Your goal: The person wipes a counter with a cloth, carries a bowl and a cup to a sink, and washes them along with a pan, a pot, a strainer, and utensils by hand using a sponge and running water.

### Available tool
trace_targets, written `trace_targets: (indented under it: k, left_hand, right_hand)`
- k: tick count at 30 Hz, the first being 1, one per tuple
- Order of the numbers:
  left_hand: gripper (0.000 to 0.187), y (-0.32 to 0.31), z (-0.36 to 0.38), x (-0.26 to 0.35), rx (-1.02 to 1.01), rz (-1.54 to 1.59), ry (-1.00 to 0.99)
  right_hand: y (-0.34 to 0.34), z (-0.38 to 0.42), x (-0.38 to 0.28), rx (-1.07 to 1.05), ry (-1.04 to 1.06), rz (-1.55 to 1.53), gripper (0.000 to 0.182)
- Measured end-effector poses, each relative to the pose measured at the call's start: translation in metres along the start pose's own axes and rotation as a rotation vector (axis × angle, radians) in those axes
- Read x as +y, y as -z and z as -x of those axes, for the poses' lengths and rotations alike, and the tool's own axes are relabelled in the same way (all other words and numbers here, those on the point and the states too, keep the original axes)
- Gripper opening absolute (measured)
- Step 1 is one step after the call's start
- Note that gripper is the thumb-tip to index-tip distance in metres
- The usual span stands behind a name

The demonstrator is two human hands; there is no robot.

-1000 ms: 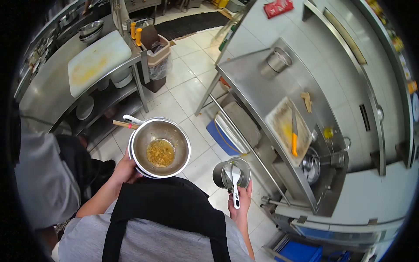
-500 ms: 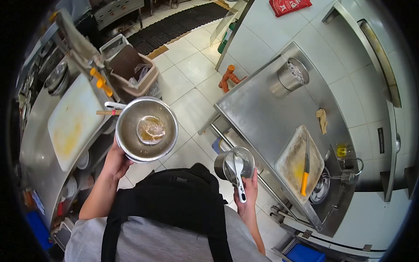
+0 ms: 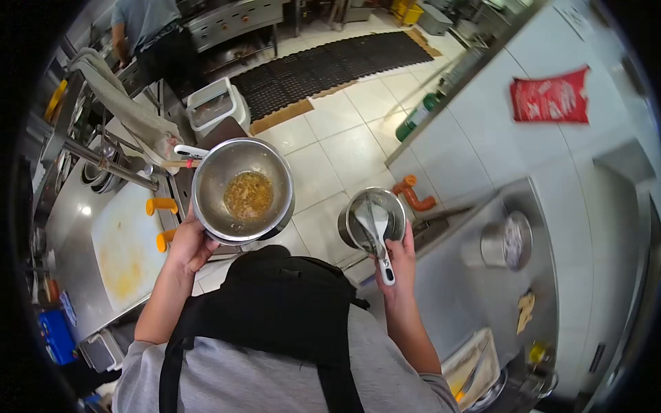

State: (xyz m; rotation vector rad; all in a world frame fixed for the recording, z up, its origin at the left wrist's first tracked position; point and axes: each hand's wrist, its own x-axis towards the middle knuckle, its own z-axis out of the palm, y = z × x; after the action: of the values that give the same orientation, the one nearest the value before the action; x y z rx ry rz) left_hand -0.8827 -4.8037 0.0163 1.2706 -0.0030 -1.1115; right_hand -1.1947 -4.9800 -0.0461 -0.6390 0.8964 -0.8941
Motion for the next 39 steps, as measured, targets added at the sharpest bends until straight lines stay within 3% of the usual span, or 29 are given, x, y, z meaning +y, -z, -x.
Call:
trace_targets:
  k: [3, 7, 10, 17, 23, 24, 29, 31, 39]
  left_hand:
    - [0.062, -0.011, -0.051, 0.028, 0.014, 0.045, -0.019]
    - [0.062, -0.023, -0.131, 0.061, -0.025, 0.001, -0.003]
    - [0.055, -0.054, -0.189, 0.093, 0.128, -0.022, 0.006]
    - [0.041, -0.099, -0.350, 0.133, 0.094, -0.022, 0.071]
    - [0.025, -0.196, -0.482, 0.145, 0.311, 0.038, 0.030]
    - [0.024, -0.208, -0.503, 0.147, 0.187, 0.025, 0.015]
    - [0.026, -0.281, -0.594, 0.176, 0.231, 0.054, 0.018]
    - [0.025, -0.315, -0.631, 0.191, 0.339, 0.094, 0.031]
    - [0.025, -0.423, -0.838, 0.281, 0.302, 0.052, 0.078]
  right_hand:
    - [-0.040, -0.081, -0.018, -0.067, -0.014, -0.103, 0.063]
    - [-0.064, -0.163, -0.023, 0.029, 0.020, -0.099, 0.063]
    - [-0.080, -0.205, -0.034, 0.143, 0.050, -0.147, 0.064]
    - [-0.066, -0.314, -0.070, 0.324, 0.025, -0.011, 0.063]
    - [-0.051, -0.467, -0.125, 0.399, -0.025, 0.101, 0.063]
    - [-0.054, -0.498, -0.138, 0.406, -0.055, 0.164, 0.064]
    - [-0.097, -0.641, -0.206, 0.306, -0.066, 0.194, 0.064]
    - [-0.112, -0.700, -0.230, 0.255, -0.066, 0.237, 0.064]
    - [-0.176, -0.927, -0.277, 0.287, 0.057, 0.062, 0.065]
